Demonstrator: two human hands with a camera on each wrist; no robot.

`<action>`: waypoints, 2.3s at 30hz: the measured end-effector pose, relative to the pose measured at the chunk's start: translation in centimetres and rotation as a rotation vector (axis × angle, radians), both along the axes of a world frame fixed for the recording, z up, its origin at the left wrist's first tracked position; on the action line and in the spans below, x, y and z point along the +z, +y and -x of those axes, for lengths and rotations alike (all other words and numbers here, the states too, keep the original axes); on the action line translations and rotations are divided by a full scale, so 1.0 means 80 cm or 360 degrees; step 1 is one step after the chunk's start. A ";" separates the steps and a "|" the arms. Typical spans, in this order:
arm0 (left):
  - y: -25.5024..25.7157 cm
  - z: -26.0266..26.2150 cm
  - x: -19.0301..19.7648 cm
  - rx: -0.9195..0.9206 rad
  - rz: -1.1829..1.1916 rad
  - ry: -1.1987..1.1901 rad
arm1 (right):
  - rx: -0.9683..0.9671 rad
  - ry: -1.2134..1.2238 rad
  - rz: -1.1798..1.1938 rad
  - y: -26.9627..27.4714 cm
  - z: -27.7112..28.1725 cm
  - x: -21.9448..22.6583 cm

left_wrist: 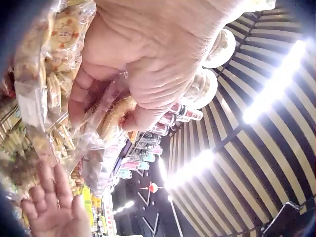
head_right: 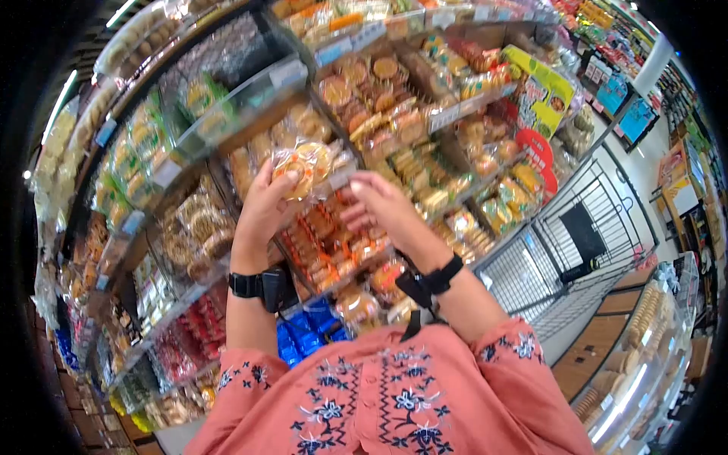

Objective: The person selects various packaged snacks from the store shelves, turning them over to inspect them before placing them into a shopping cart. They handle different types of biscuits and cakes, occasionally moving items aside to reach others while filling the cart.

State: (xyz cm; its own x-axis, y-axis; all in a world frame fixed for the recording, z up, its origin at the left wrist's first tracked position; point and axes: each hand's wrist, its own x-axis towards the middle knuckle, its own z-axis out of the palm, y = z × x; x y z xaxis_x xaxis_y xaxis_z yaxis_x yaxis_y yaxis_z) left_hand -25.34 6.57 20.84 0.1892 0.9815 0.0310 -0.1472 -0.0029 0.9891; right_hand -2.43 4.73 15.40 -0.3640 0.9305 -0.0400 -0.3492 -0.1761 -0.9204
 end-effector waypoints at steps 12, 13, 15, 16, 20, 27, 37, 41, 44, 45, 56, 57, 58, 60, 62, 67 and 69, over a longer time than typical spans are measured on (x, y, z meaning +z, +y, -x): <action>-0.055 0.000 -0.067 -0.0026 0.0109 -0.0337 | 0.0003 0.0017 0.0143 -0.012 0.030 -0.019; -0.055 0.001 -0.072 0.0017 0.0154 -0.0369 | -0.0035 0.0030 0.0163 -0.013 0.031 -0.021; -0.053 0.007 -0.083 0.0103 0.0218 -0.0425 | -0.0108 0.0065 0.0179 -0.011 0.033 -0.027; -0.055 0.006 -0.084 0.0170 0.0211 -0.0418 | -0.0119 0.0068 0.0200 -0.010 0.033 -0.027; -0.055 0.019 -0.106 0.0337 0.0263 -0.0414 | -0.0183 0.0036 0.0269 -0.010 0.034 -0.029; -0.059 0.029 -0.096 0.0399 0.0165 -0.0577 | -0.0186 0.0009 0.0249 -0.011 0.040 -0.037; -0.071 0.032 -0.109 0.0511 0.0086 -0.0440 | -0.0032 0.0059 0.0275 -0.019 0.046 -0.043; -0.076 0.031 -0.107 0.0573 0.0139 -0.0375 | -0.0018 0.0039 0.0287 -0.023 0.046 -0.045; -0.078 0.031 -0.108 0.0502 0.0119 -0.0385 | -0.0012 0.0040 0.0273 -0.025 0.045 -0.047; -0.078 0.029 -0.107 0.0524 0.0107 -0.0395 | -0.0012 0.0041 0.0272 -0.026 0.045 -0.047; -0.089 0.028 -0.108 0.0455 0.0119 -0.0463 | 0.0013 -0.0020 0.0294 -0.041 0.045 -0.053; -0.091 0.029 -0.108 0.0464 0.0134 -0.0474 | 0.0021 -0.0015 0.0297 -0.042 0.043 -0.058; -0.093 0.028 -0.107 0.0471 0.0148 -0.0484 | 0.0025 -0.0010 0.0299 -0.043 0.043 -0.061; -0.096 0.023 -0.103 0.0484 0.0127 -0.0544 | -0.0040 0.0014 0.0300 -0.049 0.044 -0.059; -0.100 0.015 -0.099 0.0491 0.0062 -0.0644 | -0.0092 0.0051 0.0311 -0.057 0.044 -0.055; -0.098 0.013 -0.114 0.0227 0.0220 -0.0739 | -0.0252 0.0127 0.0301 -0.079 0.031 -0.064; -0.095 0.009 -0.119 0.0197 0.0282 -0.0765 | -0.0286 0.0078 0.0336 -0.090 0.019 -0.065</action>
